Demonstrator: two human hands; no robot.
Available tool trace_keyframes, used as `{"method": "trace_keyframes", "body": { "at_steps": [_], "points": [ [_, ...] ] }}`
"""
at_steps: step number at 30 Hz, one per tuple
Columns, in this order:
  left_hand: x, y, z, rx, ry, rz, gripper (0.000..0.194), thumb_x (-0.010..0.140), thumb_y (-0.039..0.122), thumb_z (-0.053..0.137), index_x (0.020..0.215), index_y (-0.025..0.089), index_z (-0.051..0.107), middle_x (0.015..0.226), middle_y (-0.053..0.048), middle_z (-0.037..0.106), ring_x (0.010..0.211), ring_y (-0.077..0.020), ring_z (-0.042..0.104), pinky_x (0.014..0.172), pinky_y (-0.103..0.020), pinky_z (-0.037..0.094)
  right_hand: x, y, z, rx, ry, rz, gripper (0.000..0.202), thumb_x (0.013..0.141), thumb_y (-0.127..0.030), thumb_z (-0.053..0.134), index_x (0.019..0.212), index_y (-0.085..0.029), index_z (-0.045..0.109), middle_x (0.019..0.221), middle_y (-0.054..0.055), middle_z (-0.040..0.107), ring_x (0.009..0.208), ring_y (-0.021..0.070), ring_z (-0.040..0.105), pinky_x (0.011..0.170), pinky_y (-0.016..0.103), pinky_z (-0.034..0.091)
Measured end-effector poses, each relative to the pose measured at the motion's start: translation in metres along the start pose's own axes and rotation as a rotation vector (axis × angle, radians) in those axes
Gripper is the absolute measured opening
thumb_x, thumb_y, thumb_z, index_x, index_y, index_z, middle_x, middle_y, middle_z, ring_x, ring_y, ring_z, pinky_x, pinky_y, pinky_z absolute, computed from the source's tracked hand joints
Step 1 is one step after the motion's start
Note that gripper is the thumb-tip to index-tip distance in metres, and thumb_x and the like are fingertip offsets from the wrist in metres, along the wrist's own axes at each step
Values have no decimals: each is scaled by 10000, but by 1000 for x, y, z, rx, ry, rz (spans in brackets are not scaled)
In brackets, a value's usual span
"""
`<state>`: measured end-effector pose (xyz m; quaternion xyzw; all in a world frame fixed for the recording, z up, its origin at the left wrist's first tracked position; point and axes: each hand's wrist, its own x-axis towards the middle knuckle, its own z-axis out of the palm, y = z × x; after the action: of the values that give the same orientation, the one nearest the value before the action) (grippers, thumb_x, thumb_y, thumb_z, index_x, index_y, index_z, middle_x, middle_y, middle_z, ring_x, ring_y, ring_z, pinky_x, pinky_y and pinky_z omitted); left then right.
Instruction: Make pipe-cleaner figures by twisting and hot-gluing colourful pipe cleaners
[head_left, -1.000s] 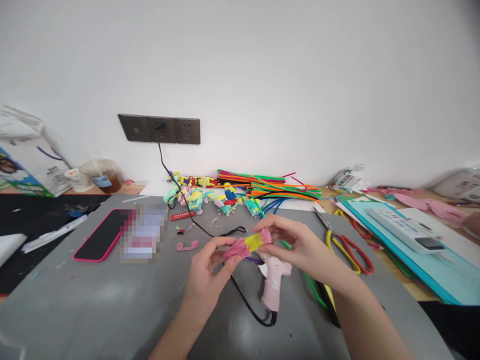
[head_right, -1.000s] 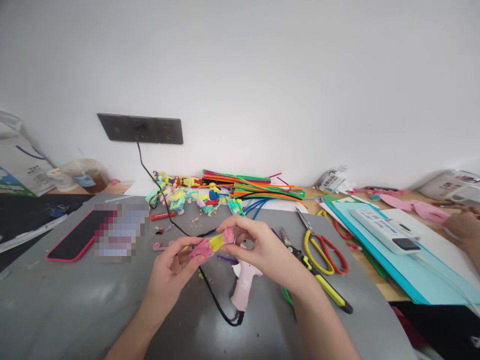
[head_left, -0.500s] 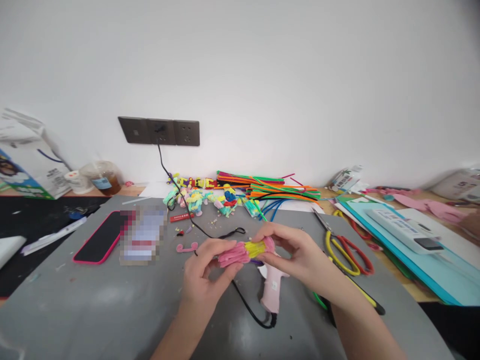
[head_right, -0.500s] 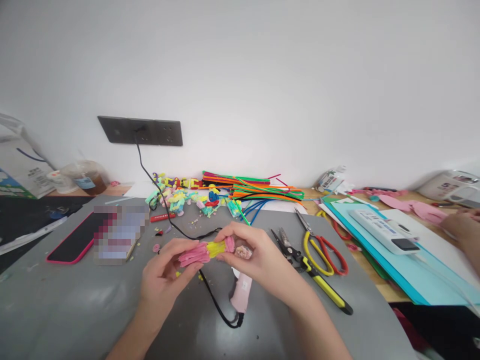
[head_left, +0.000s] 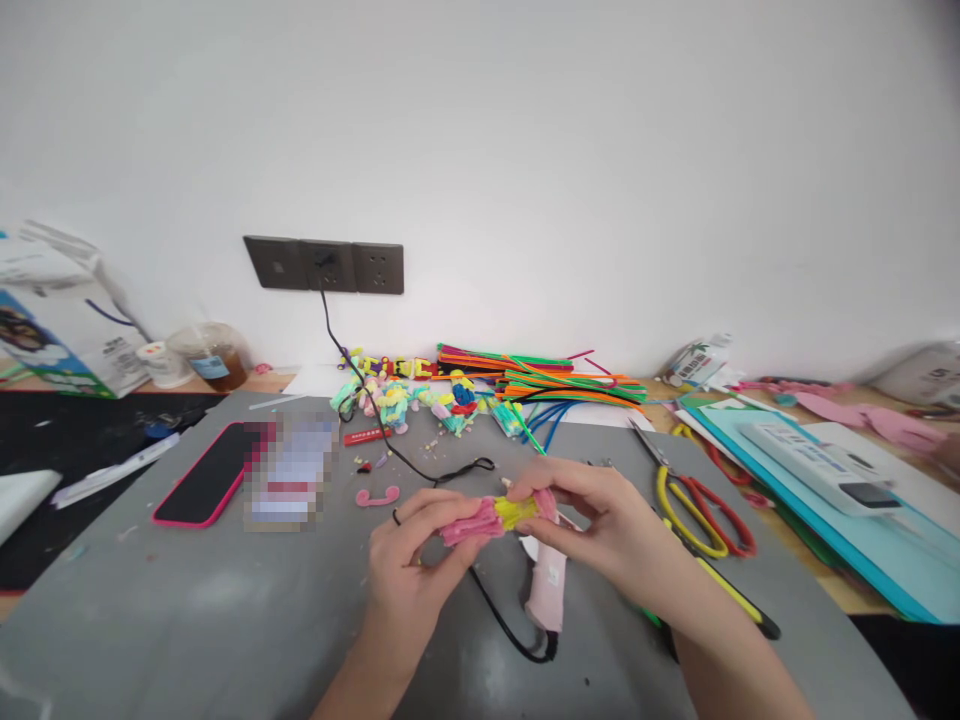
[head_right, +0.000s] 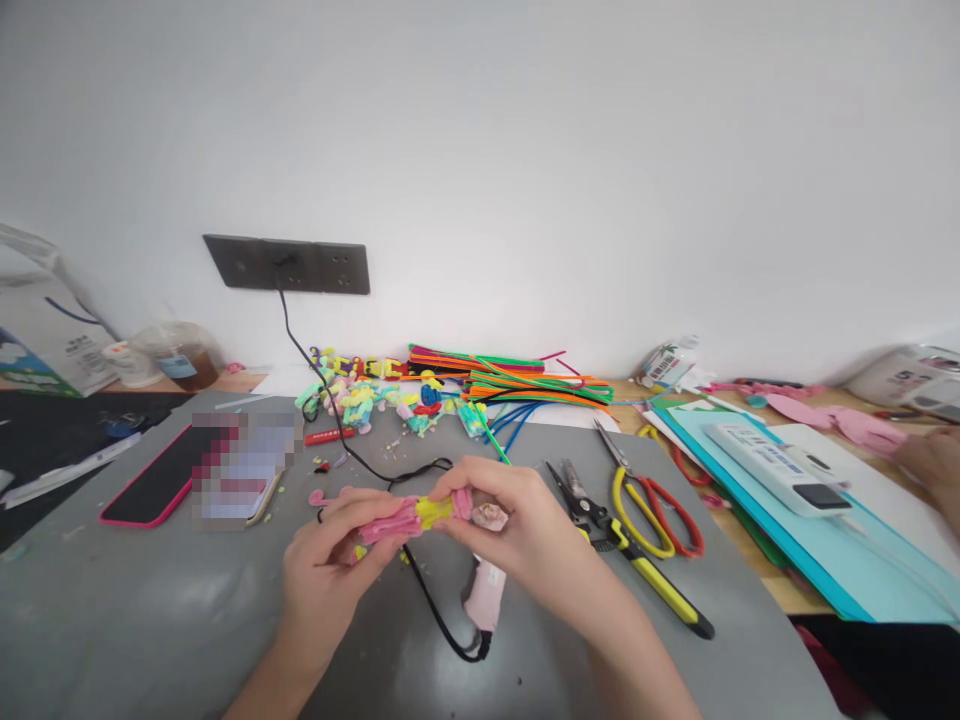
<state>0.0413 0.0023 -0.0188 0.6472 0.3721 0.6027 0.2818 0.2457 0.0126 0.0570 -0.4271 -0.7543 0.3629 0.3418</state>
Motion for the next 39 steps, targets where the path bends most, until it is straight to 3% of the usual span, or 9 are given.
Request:
{"method": "trace_keyframes", "body": {
  "at_steps": [8, 11, 14, 17, 20, 23, 30, 34, 39],
  "points": [
    [-1, 0, 3, -89, 5, -76, 187, 798, 151, 753, 963, 236, 774, 921, -65, 744, 857, -196, 716, 736, -265, 606, 3, 3, 4, -39, 12, 3, 78, 898, -283, 681, 951, -228, 699, 900, 36, 729, 806, 192, 662, 723, 266, 520],
    [1, 1, 2, -146, -6, -159, 158, 802, 166, 741, 948, 226, 750, 934, -58, 735, 868, -188, 715, 745, -257, 602, 4, 7, 8, -15, 31, 5, 228, 906, -265, 651, 1134, -255, 654, 947, 38, 701, 851, 196, 664, 753, 286, 539],
    [4, -1, -5, -202, 18, -305, 125, 796, 212, 754, 921, 217, 744, 911, -45, 754, 850, -187, 726, 761, -268, 604, 5, 11, 9, 15, 59, 12, 511, 900, -257, 642, 1385, -291, 482, 1003, 42, 663, 834, 188, 653, 749, 307, 551],
    [11, -7, -20, -286, 216, -456, 191, 737, 261, 825, 906, 215, 748, 888, -20, 774, 793, -156, 727, 739, -237, 590, 3, 16, 5, -40, 133, 25, 540, 922, -276, 600, 1432, -284, 423, 1039, 54, 652, 782, 175, 621, 696, 302, 529],
    [20, -13, -39, -457, 512, -549, 308, 635, 330, 905, 874, 220, 745, 820, 19, 767, 741, -110, 704, 721, -194, 565, -1, 21, 0, -167, 240, 53, 370, 925, -339, 586, 1276, -225, 568, 913, 47, 658, 728, 180, 583, 643, 301, 479],
    [26, -18, -56, -672, 610, -603, 327, 625, 371, 910, 862, 234, 731, 853, 30, 774, 721, -92, 693, 683, -185, 550, -11, 26, -2, -227, 287, 141, 263, 919, -407, 576, 1056, -198, 657, 746, 25, 629, 649, 183, 551, 596, 301, 445],
    [21, -25, -60, -735, 541, -716, 356, 589, 335, 933, 861, 229, 728, 860, 19, 774, 793, -137, 723, 703, -225, 572, -44, 40, 6, -186, 233, 343, 403, 914, -581, 504, 864, -212, 659, 623, 0, 532, 566, 176, 500, 516, 277, 396],
    [18, -28, -54, -621, 498, -718, 378, 566, 353, 940, 845, 200, 734, 786, 21, 743, 704, -105, 678, 673, -198, 553, -63, 49, 23, -125, 72, 466, 464, 898, -627, 494, 670, -226, 544, 540, -21, 485, 485, 147, 448, 463, 254, 366],
    [11, -37, -62, -386, 412, -680, 438, 548, 371, 942, 859, 167, 711, 733, -1, 728, 618, -105, 626, 564, -183, 498, -80, 61, 49, 68, -45, 604, 454, 942, -603, 440, 1119, -216, 599, 514, -53, 556, 365, 120, 418, 405, 222, 368]
  ]
}}
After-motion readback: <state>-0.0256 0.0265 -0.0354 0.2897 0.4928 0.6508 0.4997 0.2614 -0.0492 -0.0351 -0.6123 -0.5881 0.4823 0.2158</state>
